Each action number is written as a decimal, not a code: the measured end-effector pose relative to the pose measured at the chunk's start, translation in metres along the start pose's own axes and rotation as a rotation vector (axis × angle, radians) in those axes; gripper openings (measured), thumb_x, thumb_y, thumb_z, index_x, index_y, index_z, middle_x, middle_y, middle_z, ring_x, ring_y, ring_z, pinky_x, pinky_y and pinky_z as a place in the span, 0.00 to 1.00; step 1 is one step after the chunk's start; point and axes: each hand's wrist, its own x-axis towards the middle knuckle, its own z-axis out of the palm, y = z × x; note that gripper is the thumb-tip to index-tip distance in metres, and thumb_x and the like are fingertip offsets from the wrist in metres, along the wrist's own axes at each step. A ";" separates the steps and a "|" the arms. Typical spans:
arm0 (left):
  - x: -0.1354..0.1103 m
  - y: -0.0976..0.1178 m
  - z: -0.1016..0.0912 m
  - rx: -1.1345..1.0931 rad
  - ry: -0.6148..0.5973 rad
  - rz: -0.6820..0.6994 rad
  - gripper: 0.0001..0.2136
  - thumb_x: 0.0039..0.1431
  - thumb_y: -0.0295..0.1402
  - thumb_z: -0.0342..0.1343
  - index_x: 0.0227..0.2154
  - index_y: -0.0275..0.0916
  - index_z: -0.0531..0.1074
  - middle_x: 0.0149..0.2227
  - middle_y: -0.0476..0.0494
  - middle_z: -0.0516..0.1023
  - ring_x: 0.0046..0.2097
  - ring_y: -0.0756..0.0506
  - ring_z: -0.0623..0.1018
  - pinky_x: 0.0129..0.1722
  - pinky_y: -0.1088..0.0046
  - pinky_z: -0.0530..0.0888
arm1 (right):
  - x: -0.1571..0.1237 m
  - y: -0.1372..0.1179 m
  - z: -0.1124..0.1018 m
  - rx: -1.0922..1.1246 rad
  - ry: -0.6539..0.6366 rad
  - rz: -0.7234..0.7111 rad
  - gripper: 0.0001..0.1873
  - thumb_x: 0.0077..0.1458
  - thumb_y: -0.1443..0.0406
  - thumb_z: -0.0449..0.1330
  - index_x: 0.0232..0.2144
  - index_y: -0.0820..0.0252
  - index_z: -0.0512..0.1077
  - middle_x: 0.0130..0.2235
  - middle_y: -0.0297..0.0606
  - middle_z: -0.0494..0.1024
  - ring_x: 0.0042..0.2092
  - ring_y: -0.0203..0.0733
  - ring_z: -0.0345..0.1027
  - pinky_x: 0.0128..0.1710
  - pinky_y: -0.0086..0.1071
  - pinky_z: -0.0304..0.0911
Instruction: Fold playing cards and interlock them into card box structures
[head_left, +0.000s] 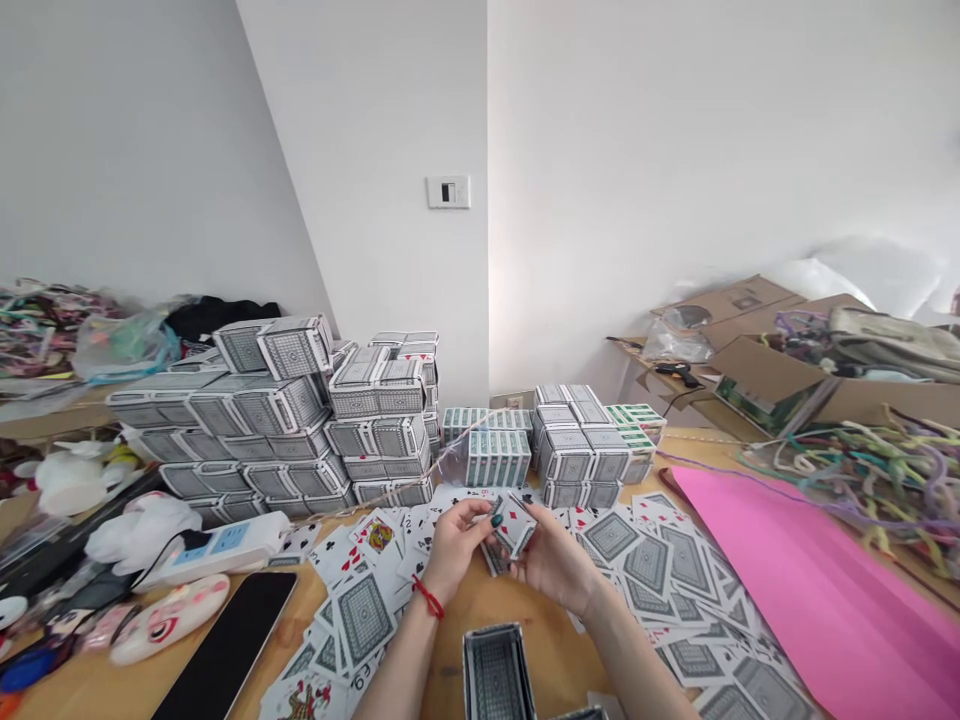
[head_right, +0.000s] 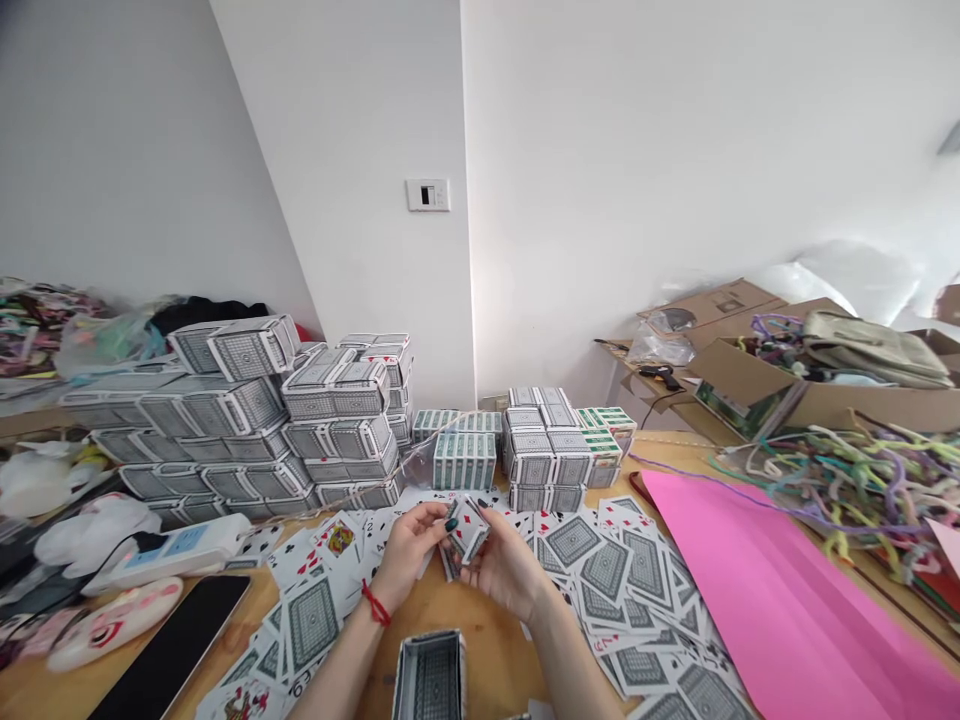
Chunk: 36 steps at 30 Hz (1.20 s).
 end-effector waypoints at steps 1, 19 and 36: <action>0.000 0.000 0.001 0.013 0.009 0.017 0.09 0.41 0.33 0.62 0.26 0.35 0.71 0.33 0.46 0.75 0.22 0.53 0.71 0.27 0.75 0.71 | 0.000 -0.001 -0.001 0.012 -0.001 0.006 0.18 0.54 0.56 0.53 0.40 0.64 0.70 0.33 0.44 0.77 0.29 0.37 0.70 0.27 0.26 0.62; -0.014 0.006 0.007 0.735 -0.132 0.573 0.08 0.48 0.21 0.50 0.30 0.40 0.66 0.40 0.43 0.73 0.44 0.46 0.73 0.44 0.66 0.71 | 0.004 0.001 0.001 -0.186 0.340 -0.523 0.16 0.35 0.61 0.68 0.27 0.57 0.67 0.30 0.33 0.71 0.30 0.37 0.66 0.29 0.30 0.64; -0.014 0.002 0.007 0.976 -0.075 0.611 0.09 0.44 0.20 0.53 0.27 0.40 0.65 0.49 0.42 0.65 0.53 0.41 0.64 0.51 0.56 0.65 | 0.009 0.006 -0.007 -0.383 0.426 -0.658 0.22 0.40 0.60 0.66 0.40 0.55 0.67 0.45 0.39 0.71 0.39 0.41 0.69 0.35 0.31 0.64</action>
